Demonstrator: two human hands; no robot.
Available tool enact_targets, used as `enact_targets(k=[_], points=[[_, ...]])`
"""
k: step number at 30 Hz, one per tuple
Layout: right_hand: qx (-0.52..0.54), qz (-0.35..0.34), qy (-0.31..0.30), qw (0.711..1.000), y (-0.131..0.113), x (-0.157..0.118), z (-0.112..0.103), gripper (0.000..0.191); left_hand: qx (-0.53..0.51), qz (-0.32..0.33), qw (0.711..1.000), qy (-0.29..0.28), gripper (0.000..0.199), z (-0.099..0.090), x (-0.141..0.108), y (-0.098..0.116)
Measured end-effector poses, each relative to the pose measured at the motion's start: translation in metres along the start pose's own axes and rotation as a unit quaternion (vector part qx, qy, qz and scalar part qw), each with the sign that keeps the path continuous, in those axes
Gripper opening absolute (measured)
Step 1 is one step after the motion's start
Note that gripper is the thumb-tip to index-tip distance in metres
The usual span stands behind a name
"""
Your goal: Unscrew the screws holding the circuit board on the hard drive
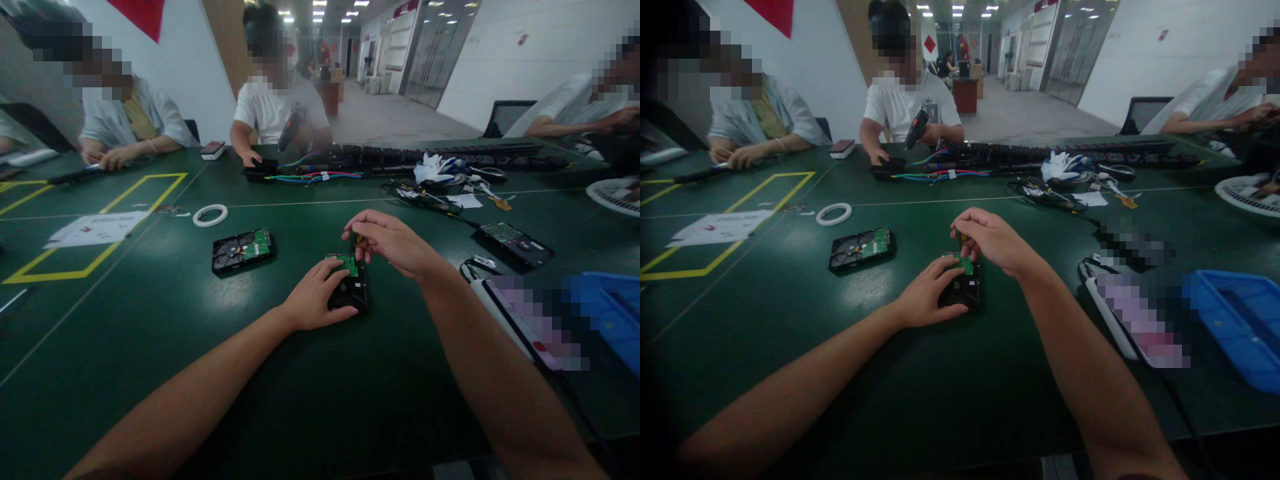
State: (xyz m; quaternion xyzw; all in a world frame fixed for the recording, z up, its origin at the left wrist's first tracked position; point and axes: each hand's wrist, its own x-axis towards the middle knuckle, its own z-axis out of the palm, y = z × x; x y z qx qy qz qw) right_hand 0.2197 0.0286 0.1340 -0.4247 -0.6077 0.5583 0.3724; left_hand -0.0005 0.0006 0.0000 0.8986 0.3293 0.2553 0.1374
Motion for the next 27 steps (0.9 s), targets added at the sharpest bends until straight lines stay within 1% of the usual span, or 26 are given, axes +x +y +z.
enact_targets(k=[6, 9, 11, 15, 19, 22, 27], points=[[-0.038, -0.015, 0.039, 0.998, -0.0013, 0.0022, -0.0026, 0.021, -0.004, 0.003, 1.0, 0.001, 0.083, 0.0007, 0.0, -0.0007], [-0.04, -0.013, 0.04, 0.998, -0.0011, 0.0021, -0.0029, 0.023, 0.0, 0.003, 1.0, 0.001, 0.083, 0.0004, 0.0, -0.001], [-0.035, -0.004, 0.033, 0.999, -0.0007, 0.0014, -0.0016, 0.021, 0.003, 0.004, 1.0, 0.0, 0.083, -0.0001, 0.0001, -0.0006], [0.014, 0.02, 0.035, 0.999, -0.0008, -0.0003, 0.0031, 0.008, 0.002, 0.002, 1.0, -0.001, 0.083, -0.0007, 0.0003, 0.0006], [0.033, 0.029, 0.036, 0.998, -0.0026, -0.0003, 0.0048, 0.006, 0.0, -0.001, 1.0, -0.002, 0.083, -0.0004, 0.0001, 0.0003], [0.008, 0.022, 0.043, 0.999, -0.0033, 0.0006, 0.0026, 0.013, 0.004, -0.001, 1.0, -0.004, 0.084, -0.0003, -0.0001, -0.0005], [-0.077, -0.011, 0.069, 0.995, -0.0014, 0.0026, -0.002, 0.025, 0.004, 0.002, 1.0, -0.005, 0.085, -0.0003, -0.0001, -0.0014]])
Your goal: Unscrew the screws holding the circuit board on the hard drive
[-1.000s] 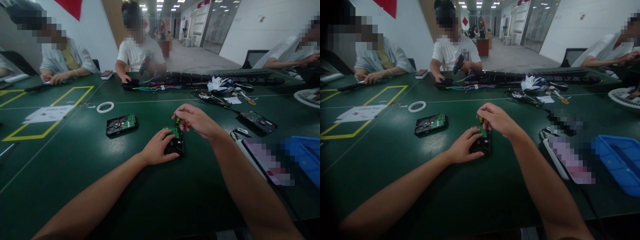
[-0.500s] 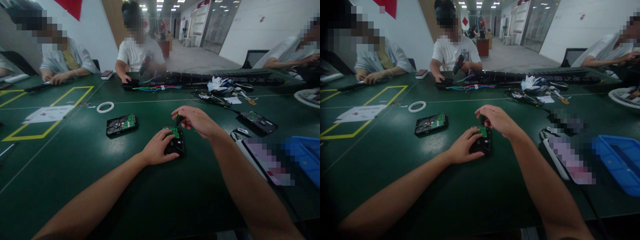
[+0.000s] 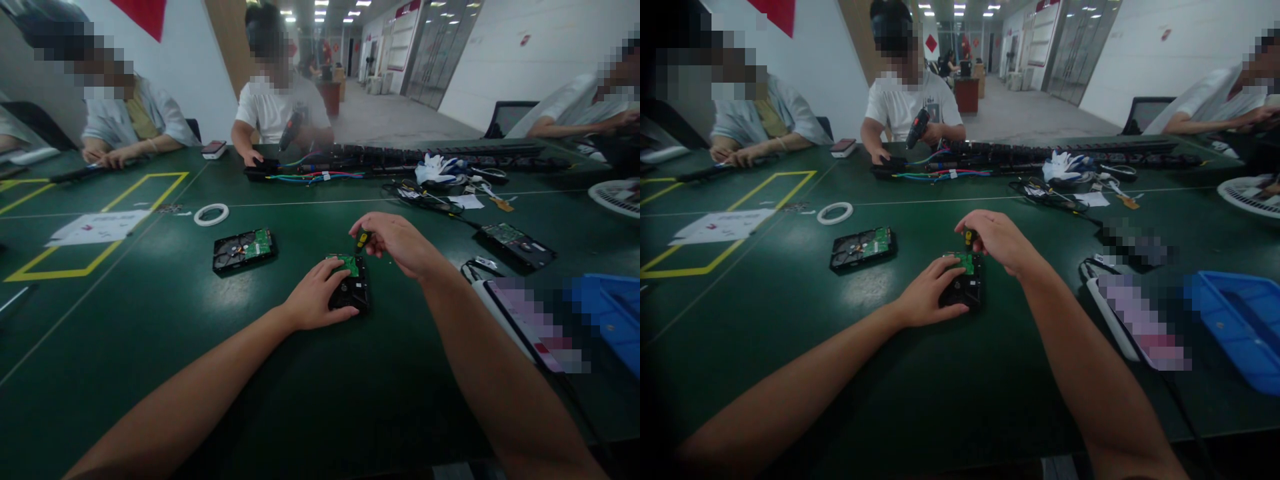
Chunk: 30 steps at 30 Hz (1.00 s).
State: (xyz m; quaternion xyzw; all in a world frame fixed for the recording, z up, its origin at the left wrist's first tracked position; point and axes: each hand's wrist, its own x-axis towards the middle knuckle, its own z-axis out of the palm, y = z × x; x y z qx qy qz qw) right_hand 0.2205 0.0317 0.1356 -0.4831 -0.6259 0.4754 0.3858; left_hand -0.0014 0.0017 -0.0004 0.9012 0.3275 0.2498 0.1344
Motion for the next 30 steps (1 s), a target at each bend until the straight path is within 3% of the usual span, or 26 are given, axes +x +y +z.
enact_targets(k=[7, 12, 22, 26, 30], points=[[-0.001, 0.005, 0.015, 1.0, 0.0001, -0.0016, 0.0023, 0.013, 0.0, 0.0, 1.0, 0.003, 0.085, 0.0013, -0.0002, -0.0004], [0.054, 0.023, -0.023, 0.998, -0.0031, -0.0047, 0.0023, 0.006, -0.002, 0.0, 1.0, 0.007, 0.084, 0.001, -0.0002, 0.0], [-0.039, -0.029, -0.007, 0.999, -0.002, -0.0025, -0.0001, 0.026, -0.004, 0.001, 1.0, 0.006, 0.084, -0.0002, -0.0001, 0.0009], [-0.028, -0.026, 0.004, 0.999, -0.0031, -0.0042, 0.0019, 0.015, -0.001, 0.003, 1.0, 0.007, 0.084, 0.0003, 0.0001, 0.0003], [0.026, 0.019, -0.01, 0.999, -0.0032, -0.0051, 0.005, 0.008, 0.005, 0.006, 1.0, 0.008, 0.084, 0.0008, 0.0001, 0.0006]])
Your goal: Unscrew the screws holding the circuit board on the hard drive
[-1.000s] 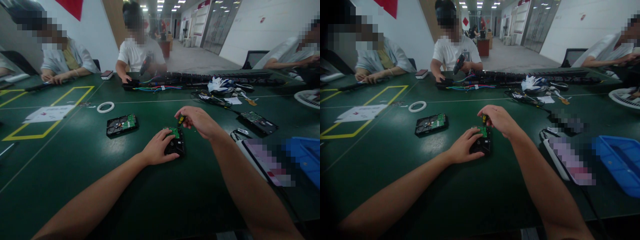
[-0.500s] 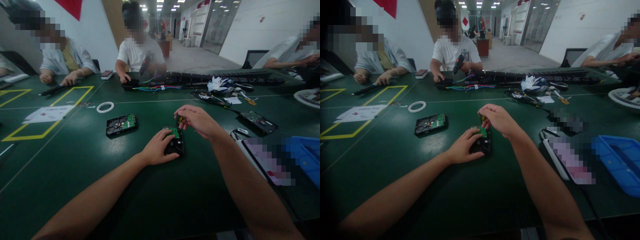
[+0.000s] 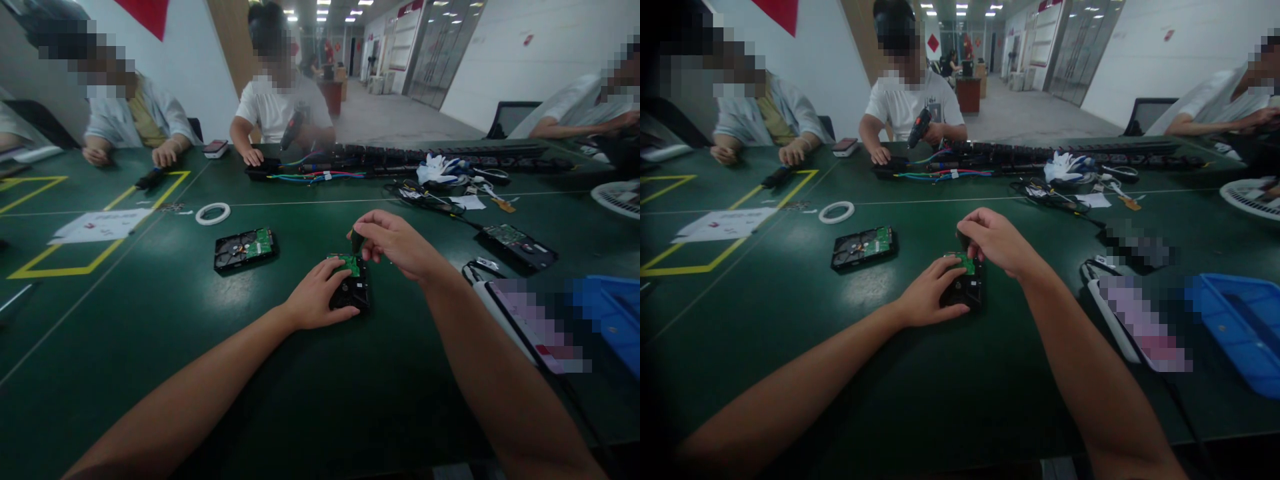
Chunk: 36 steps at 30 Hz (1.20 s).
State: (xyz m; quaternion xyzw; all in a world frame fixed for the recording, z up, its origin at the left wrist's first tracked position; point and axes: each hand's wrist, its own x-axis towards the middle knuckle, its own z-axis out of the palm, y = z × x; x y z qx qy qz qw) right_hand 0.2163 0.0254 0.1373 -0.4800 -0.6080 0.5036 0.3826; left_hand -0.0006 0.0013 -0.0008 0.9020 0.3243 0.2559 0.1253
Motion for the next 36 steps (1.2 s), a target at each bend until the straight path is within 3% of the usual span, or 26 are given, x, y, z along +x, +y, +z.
enact_targets(k=[4, 14, 21, 26, 36], points=[[0.034, 0.011, -0.015, 0.999, 0.0007, 0.001, 0.0008, 0.005, 0.0, 0.0, 1.0, 0.004, 0.084, 0.0001, 0.0004, 0.0008], [-0.048, -0.045, 0.001, 0.998, 0.0044, 0.0046, -0.0044, 0.024, -0.002, -0.005, 1.0, 0.0, 0.085, 0.0003, 0.0005, -0.0002], [0.001, -0.004, 0.006, 1.0, 0.0022, 0.0024, -0.001, 0.009, -0.001, -0.001, 1.0, -0.004, 0.085, -0.0008, 0.0008, -0.0002], [0.068, 0.026, -0.032, 0.997, 0.0007, 0.0004, 0.0024, 0.004, -0.012, -0.009, 1.0, -0.008, 0.085, -0.0015, 0.0008, 0.0009], [-0.022, -0.027, -0.002, 0.999, 0.0017, 0.0035, -0.0046, 0.021, -0.004, -0.009, 1.0, -0.008, 0.085, 0.0005, -0.0003, -0.0011]])
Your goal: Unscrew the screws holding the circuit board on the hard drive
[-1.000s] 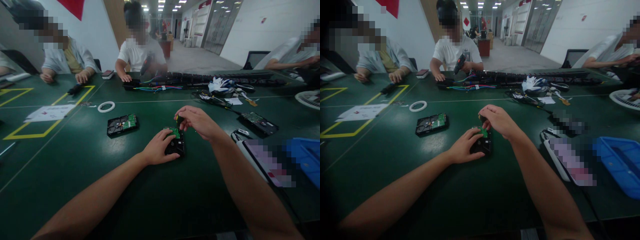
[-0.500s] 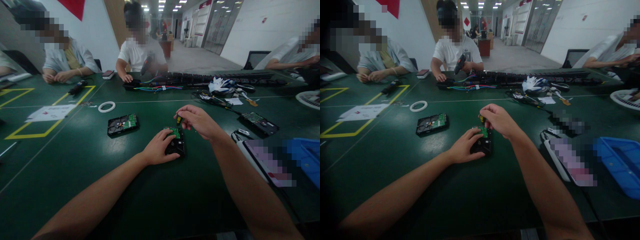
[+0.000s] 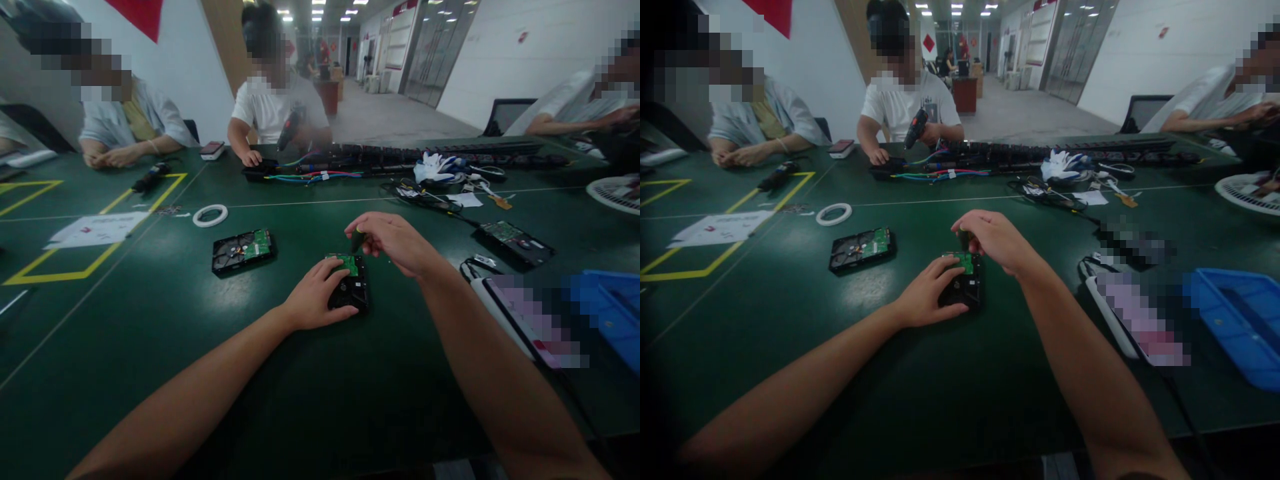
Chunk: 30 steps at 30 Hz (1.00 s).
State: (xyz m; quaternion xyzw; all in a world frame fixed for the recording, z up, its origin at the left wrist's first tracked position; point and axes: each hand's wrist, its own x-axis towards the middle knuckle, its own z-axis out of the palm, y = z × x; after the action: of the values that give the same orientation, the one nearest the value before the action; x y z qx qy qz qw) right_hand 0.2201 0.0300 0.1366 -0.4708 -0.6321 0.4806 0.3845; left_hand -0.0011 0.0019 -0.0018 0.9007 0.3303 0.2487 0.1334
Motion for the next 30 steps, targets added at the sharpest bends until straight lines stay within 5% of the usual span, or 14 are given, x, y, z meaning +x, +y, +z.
enact_targets(k=[9, 21, 30], points=[[0.084, 0.026, 0.008, 0.996, 0.0007, -0.0007, 0.0042, 0.008, 0.0, 0.003, 1.0, 0.001, 0.086, -0.0012, 0.0004, 0.0012], [-0.015, -0.012, -0.007, 1.0, -0.0002, -0.0005, 0.0016, 0.022, -0.006, 0.001, 1.0, 0.005, 0.084, -0.001, 0.0001, 0.0015], [0.091, 0.051, 0.011, 0.994, -0.0025, -0.0026, 0.0059, 0.005, -0.011, 0.001, 1.0, 0.006, 0.085, -0.0008, 0.0003, 0.0018]])
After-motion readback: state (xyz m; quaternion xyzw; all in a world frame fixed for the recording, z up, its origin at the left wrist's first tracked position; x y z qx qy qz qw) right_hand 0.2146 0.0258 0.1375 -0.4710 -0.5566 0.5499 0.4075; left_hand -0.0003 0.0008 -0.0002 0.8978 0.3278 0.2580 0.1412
